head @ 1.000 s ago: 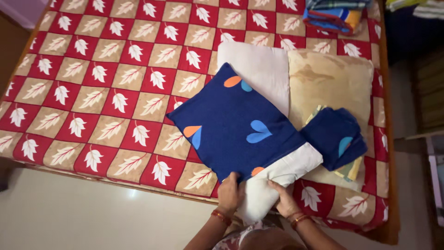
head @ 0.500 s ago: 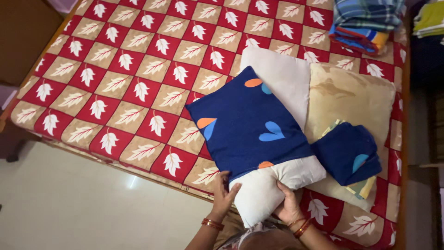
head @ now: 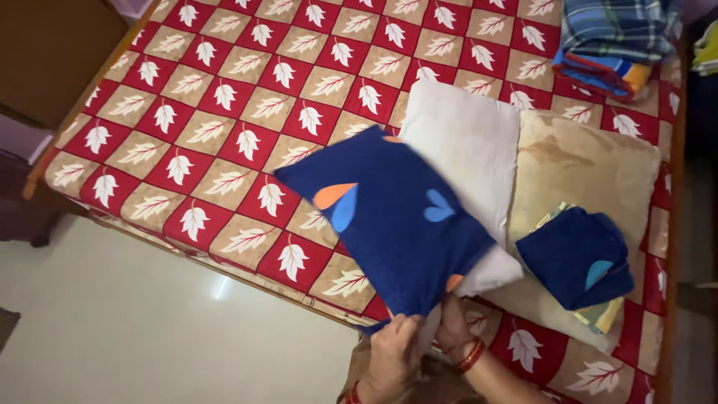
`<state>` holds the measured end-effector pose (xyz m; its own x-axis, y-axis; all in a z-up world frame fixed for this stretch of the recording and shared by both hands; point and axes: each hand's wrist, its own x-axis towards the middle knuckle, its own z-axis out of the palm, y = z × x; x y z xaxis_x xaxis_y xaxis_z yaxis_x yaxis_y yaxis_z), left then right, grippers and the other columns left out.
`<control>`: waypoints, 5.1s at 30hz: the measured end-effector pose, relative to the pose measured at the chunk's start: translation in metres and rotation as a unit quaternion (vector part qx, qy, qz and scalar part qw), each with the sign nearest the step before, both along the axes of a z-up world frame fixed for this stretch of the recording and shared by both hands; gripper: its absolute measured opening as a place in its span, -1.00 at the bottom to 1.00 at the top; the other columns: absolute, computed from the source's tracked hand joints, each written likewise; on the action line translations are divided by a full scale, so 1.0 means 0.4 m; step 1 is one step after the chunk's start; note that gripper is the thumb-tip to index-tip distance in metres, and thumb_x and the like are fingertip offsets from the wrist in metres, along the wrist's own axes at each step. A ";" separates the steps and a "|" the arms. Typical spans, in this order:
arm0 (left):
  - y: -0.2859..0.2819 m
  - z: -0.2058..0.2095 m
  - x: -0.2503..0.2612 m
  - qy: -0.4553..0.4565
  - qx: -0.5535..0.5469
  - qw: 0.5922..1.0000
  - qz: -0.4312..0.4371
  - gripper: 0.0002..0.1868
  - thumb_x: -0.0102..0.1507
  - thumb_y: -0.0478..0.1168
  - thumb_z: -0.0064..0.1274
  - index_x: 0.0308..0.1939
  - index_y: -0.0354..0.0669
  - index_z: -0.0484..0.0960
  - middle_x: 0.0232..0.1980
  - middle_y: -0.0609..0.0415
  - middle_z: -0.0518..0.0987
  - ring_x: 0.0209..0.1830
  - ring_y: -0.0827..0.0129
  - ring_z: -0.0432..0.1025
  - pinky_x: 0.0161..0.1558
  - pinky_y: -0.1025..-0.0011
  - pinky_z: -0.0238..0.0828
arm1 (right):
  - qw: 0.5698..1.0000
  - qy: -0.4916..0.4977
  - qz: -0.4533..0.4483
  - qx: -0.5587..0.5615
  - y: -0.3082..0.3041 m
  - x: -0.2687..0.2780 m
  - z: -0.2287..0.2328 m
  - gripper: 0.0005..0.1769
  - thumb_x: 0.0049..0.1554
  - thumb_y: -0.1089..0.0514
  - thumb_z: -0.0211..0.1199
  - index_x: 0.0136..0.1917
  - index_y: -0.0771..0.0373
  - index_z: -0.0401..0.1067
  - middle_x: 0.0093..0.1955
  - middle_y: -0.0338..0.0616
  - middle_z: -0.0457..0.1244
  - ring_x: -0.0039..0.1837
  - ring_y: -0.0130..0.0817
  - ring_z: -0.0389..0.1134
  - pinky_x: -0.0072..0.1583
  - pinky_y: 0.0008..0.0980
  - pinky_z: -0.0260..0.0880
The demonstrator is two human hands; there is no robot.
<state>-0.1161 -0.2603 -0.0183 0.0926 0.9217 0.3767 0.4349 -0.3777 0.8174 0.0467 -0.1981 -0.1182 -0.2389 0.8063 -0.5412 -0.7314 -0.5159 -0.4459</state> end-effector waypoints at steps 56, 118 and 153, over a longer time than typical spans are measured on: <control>0.417 -0.069 -0.108 -0.196 -0.262 0.942 0.071 -0.30 0.03 -0.33 0.14 0.29 -0.34 0.44 0.09 -0.17 0.64 0.05 0.12 0.56 0.10 0.27 0.49 | 0.714 -0.489 0.098 0.491 0.124 -0.088 0.165 -0.50 0.01 0.34 0.27 0.22 0.53 0.32 0.10 0.25 0.28 0.13 0.17 0.34 0.15 -0.02 0.34; 0.832 0.002 -0.082 -0.374 0.019 0.842 0.389 -0.80 0.44 -0.35 -0.07 -0.10 -0.50 0.59 -0.07 -0.23 0.56 -0.17 0.22 0.41 -0.04 0.30 0.42 | 0.421 -0.812 -0.080 0.396 0.072 -0.033 0.395 -0.60 -0.20 0.48 0.32 -0.06 0.29 0.41 -0.06 -0.02 0.30 -0.07 0.02 0.39 -0.03 -0.09 0.41; 0.324 -0.567 0.024 -0.347 -0.604 0.715 -0.054 -0.66 0.41 -0.02 0.06 0.02 -0.23 0.45 -0.08 0.00 0.60 -0.30 0.13 0.49 -0.29 0.22 0.48 | 0.556 -0.811 -0.045 0.178 0.087 0.221 0.011 -0.49 0.08 0.01 0.44 0.14 0.39 0.40 0.08 0.17 0.31 0.16 0.06 0.35 0.19 -0.12 0.33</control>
